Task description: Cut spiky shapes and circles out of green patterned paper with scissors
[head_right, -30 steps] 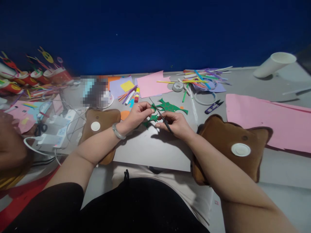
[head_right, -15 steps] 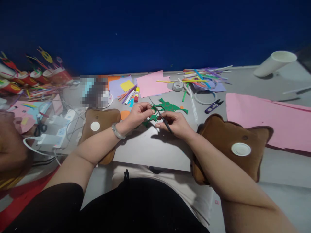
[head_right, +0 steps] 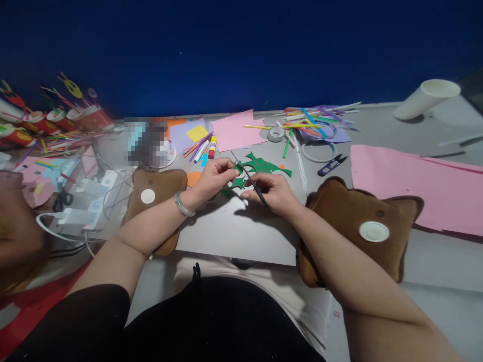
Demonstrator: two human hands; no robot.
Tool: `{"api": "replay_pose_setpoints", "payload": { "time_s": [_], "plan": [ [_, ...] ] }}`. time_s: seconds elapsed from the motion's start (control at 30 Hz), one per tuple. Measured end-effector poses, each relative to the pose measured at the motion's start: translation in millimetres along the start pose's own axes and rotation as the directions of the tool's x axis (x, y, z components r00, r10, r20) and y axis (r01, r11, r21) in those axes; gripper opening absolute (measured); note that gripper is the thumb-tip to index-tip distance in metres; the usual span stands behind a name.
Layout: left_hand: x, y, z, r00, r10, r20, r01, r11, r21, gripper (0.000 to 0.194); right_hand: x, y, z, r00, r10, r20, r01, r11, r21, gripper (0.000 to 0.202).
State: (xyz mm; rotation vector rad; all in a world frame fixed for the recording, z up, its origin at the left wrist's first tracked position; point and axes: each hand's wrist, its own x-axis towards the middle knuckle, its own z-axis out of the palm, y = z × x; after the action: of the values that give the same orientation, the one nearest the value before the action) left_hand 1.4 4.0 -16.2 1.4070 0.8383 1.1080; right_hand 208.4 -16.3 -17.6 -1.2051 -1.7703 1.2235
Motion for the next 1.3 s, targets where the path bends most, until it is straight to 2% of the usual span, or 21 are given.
{"api": "replay_pose_setpoints", "payload": {
  "time_s": [0.37, 0.7, 1.13, 1.3],
  "plan": [
    [-0.4, 2.8, -1.7, 0.999, -0.021, -0.024, 0.02, 1.0, -0.02, 0.035, -1.1, -2.0, 1.3, 1.0, 0.017, 0.005, -0.017, 0.999, 0.033, 0.063],
    [0.5, -4.1, -1.2, 0.999, 0.026, 0.046, -0.025, 1.0, -0.012, 0.042, 0.1, 4.5, 1.4, 0.999, 0.009, 0.04, -0.011, 0.998, 0.069, 0.062],
    [1.3, -5.0, -2.6, 0.998, 0.033, 0.059, -0.033, 0.999, -0.007, 0.046, -1.8, 2.5, 3.4, 1.0, -0.029, 0.002, 0.029, 0.996, 0.083, 0.062],
    [2.2, -5.6, -2.3, 0.998, 0.036, 0.042, -0.035, 0.999, -0.013, 0.043, -1.6, 3.1, 4.1, 1.0, -0.026, -0.006, 0.026, 0.993, 0.113, 0.062]
  ]
}}
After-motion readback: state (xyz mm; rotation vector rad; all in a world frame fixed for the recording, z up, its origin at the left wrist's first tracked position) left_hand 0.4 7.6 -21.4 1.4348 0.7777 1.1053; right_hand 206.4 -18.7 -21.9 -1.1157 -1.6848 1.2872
